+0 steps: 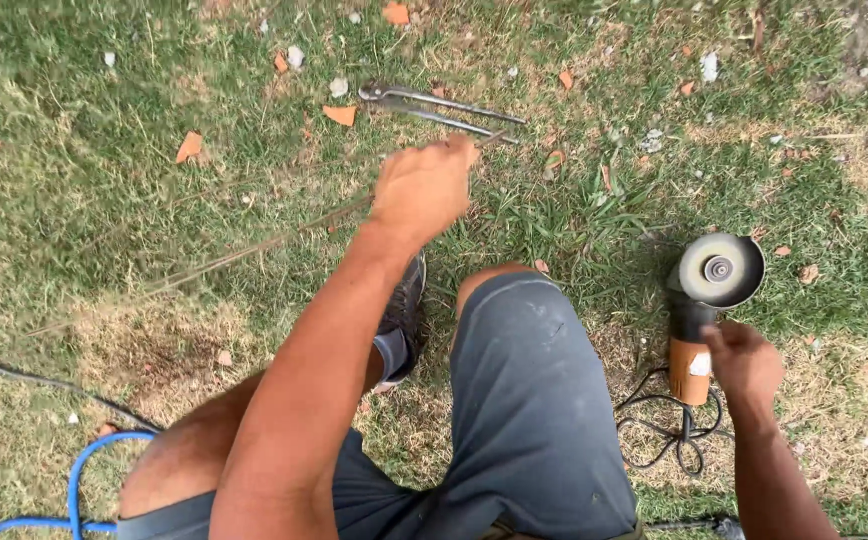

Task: The person uses pliers to bend and straighten a metal rod against a brick wall. They then sit on the ground and use an angle grinder to cut the rod. Finally, they stand up and continue bending the rod with the pliers.

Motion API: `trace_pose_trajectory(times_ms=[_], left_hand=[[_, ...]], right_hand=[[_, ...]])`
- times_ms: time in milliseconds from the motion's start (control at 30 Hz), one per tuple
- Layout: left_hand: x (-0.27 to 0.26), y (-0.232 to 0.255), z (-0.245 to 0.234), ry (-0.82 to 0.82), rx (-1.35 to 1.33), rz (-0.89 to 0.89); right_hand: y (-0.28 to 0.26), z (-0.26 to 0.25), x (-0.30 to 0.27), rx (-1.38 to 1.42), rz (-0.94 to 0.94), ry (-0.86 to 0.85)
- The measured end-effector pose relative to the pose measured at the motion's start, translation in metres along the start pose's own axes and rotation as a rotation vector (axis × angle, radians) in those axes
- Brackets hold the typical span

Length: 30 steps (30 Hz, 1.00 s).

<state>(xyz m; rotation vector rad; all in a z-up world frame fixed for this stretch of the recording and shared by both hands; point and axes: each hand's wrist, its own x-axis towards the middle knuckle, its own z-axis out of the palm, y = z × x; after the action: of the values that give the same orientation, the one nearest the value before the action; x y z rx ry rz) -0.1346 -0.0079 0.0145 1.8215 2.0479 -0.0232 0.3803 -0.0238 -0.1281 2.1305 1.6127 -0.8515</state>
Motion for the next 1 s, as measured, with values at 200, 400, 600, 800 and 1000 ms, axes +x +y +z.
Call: trace_pose_trajectory(times_ms=[200,400,600,800,1000], left_hand=[[0.007,0.021,0.004,0.404,0.276,0.218],[-0.004,0.048,-0.011,0.575,0.394,0.504],[-0.012,0.048,-0.008,0.588,0.508,0.547],[-0.01,0.026,-0.012,0.321,0.491,0.463],[-0.001,0.043,-0.003,0.48,0.419,0.498]], right_hand=[[-0.098,-0.071,-0.056,0.425,-0.557,0.541],[-0.265,-0.174,-0.119,0.623,-1.365,0.442],[-0.283,-0.194,-0.094,-0.468,-1.681,0.557],[-0.247,-0.202,-0.072,-0.569,-1.381,0.751],[-0.288,-0.18,-0.089,-0.301,-1.601,0.65]])
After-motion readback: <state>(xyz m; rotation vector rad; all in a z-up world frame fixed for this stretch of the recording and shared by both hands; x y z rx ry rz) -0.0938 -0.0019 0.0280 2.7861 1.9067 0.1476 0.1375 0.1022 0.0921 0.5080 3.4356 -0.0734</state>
